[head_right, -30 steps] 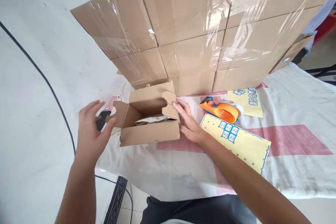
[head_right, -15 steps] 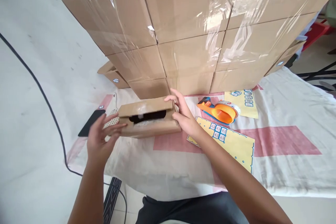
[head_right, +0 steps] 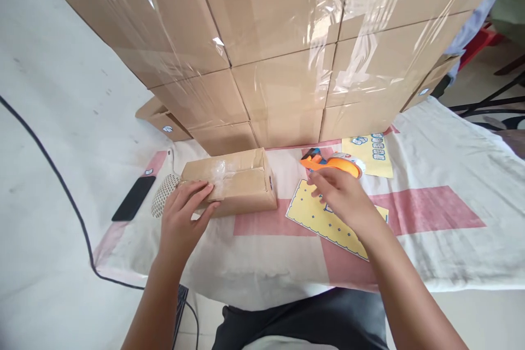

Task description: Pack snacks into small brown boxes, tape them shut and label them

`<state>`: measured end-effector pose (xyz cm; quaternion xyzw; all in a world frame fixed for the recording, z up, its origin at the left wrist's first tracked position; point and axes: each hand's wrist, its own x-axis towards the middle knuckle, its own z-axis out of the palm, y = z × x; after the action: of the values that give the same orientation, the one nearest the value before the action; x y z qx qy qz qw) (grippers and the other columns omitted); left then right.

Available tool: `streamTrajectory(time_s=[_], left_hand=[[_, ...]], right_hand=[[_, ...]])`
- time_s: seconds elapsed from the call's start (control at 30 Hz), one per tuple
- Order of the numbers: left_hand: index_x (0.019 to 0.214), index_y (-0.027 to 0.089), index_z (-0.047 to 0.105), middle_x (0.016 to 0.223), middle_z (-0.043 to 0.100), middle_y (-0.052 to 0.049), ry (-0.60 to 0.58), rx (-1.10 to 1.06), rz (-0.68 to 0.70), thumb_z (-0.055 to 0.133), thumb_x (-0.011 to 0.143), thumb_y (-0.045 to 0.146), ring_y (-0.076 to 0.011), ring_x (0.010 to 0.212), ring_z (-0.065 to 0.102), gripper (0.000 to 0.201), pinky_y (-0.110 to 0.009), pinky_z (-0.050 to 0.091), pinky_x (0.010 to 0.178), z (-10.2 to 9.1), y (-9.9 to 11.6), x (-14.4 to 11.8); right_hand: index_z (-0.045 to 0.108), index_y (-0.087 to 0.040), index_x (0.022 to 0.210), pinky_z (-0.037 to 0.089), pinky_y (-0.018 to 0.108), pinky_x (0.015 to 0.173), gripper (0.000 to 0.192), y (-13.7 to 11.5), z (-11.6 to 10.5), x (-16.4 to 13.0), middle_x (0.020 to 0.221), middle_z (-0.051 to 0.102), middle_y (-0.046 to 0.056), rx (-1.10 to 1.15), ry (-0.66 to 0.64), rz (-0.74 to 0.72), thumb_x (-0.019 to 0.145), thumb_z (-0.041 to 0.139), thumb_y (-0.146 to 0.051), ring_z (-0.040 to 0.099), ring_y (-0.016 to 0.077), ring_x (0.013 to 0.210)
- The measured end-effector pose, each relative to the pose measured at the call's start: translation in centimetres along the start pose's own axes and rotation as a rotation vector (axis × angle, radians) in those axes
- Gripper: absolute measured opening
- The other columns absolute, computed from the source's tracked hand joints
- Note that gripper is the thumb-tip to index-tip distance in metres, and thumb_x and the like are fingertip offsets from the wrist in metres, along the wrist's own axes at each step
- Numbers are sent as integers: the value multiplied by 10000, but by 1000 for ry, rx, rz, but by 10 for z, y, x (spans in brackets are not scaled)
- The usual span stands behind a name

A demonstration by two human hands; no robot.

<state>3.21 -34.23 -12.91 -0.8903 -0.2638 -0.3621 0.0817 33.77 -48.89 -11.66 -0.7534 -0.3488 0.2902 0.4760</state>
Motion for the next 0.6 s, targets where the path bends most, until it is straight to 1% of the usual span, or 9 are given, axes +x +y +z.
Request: streamTrajectory(time_s=[0.03, 0.1, 0.2, 0.27, 0.33, 0.43, 0.47, 0.5, 0.6], left_hand=[[1233, 227, 683, 1203, 730, -93, 23, 3, -10, 716, 921, 242, -283, 1182, 652, 314, -426, 450, 1054, 5, 1, -2], [1257, 242, 688, 1221, 729, -96, 77, 14, -34, 721, 917, 267, -291, 1196, 646, 342, -425, 417, 1061, 16, 3, -4], [1284, 278, 693, 1269, 718, -95, 134, 14, -95, 737, 897, 329, -307, 1175, 648, 393, -458, 364, 1084, 32, 6, -4], [1267, 284, 700, 1272, 715, -96, 152, -3, -127, 740, 883, 352, -313, 1150, 650, 392, -493, 343, 1097, 40, 8, -4], [1132, 268, 736, 1160, 740, -92, 265, -22, -110, 729, 872, 330, -307, 1103, 657, 267, -518, 362, 1085, 44, 14, -4], [905, 253, 713, 911, 723, -55, 487, -133, 14, 711, 850, 209, -251, 934, 665, 70, -457, 470, 945, 42, 38, -2], [907, 252, 705, 875, 706, -44, 490, -221, 34, 707, 849, 175, -229, 882, 658, 96, -421, 493, 885, 40, 51, 0], [957, 252, 706, 881, 695, -38, 430, -328, 20, 706, 855, 163, -212, 858, 651, 135, -390, 506, 842, 38, 66, 3], [1132, 246, 713, 1013, 660, -57, 75, -636, -161, 739, 877, 260, -206, 946, 648, 257, -364, 528, 866, 36, 114, 17]], right_hand=[[703, -194, 1017, 570, 329, 560, 327, 8, -3, -1, 998, 724, 112, 14, -6, 97, 891, 655, -492, 716, 232, 754], [655, -204, 1129, 506, 286, 444, 405, 25, -1, 5, 911, 698, 82, 97, 86, 186, 832, 728, -469, 676, 200, 647], [641, -208, 987, 432, 259, 402, 325, 44, 11, 35, 675, 603, 7, 327, 298, 174, 845, 702, -494, 570, 156, 522], [591, -217, 795, 389, 259, 395, 313, 50, 14, 57, 538, 499, -34, 465, 421, 132, 867, 662, -513, 477, 135, 448], [520, -229, 686, 351, 256, 408, 375, 49, 11, 69, 477, 420, -59, 520, 515, 70, 868, 667, -522, 407, 119, 428], [565, -203, 710, 375, 256, 502, 399, 41, 5, 52, 580, 500, -30, 455, 525, -172, 900, 663, -540, 450, 117, 534], [599, -196, 757, 395, 263, 545, 389, 38, 5, 38, 644, 540, -14, 415, 500, -281, 927, 640, -544, 482, 126, 586], [618, -195, 798, 405, 273, 579, 378, 35, 5, 23, 695, 564, -2, 362, 472, -387, 958, 610, -538, 503, 135, 629], [610, -207, 824, 387, 298, 609, 329, 28, 12, -23, 719, 559, 4, 181, 418, -620, 1029, 536, -453, 500, 148, 654]])
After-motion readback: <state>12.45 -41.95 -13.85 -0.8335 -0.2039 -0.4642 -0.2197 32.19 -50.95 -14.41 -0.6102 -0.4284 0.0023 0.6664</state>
